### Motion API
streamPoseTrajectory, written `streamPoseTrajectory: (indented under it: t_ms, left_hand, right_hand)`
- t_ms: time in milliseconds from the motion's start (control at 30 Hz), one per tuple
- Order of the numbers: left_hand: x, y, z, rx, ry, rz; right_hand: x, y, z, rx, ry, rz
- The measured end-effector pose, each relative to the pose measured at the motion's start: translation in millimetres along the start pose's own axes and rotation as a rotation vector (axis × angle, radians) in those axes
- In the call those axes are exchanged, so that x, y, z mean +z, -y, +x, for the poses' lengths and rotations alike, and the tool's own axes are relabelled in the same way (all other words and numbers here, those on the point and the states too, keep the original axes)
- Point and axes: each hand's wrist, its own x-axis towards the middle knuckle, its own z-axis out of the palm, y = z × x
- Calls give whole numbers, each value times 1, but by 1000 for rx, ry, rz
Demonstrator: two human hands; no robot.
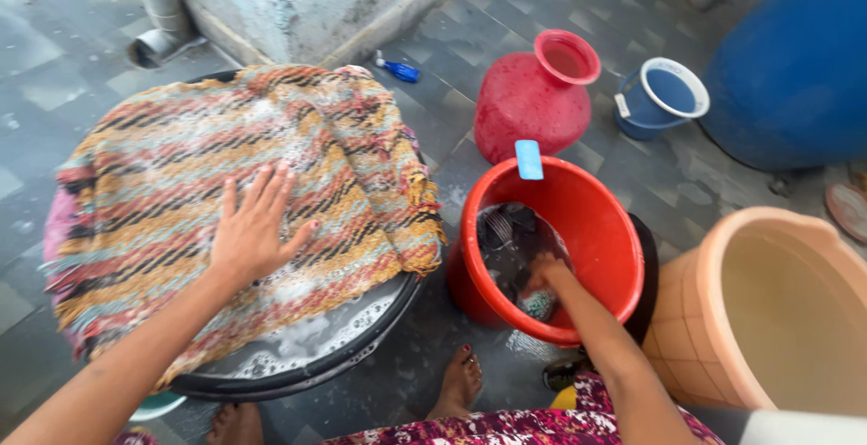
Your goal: The person washes a patterned garment by hand on an overturned bucket, scrubbing it with a brush, applying detergent, and rinsing it with water from a small bucket.
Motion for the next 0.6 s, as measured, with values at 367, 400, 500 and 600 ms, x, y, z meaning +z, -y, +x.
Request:
streamPoseTrajectory:
  t_ms: [367,400,500,600]
  left_hand:
    - [-2,0,-3,-15,22,41]
    - [-2,0,-3,-15,26,37]
    - [0,3,-1,-8,34,39]
    - [5,4,-2,-13,34,32]
  right_hand:
    - [4,36,-63,27,257,4]
    - [0,37,-66,20,268,21]
    - [2,36,-76,5,311,124]
    - [-5,35,-93,-46,340,342]
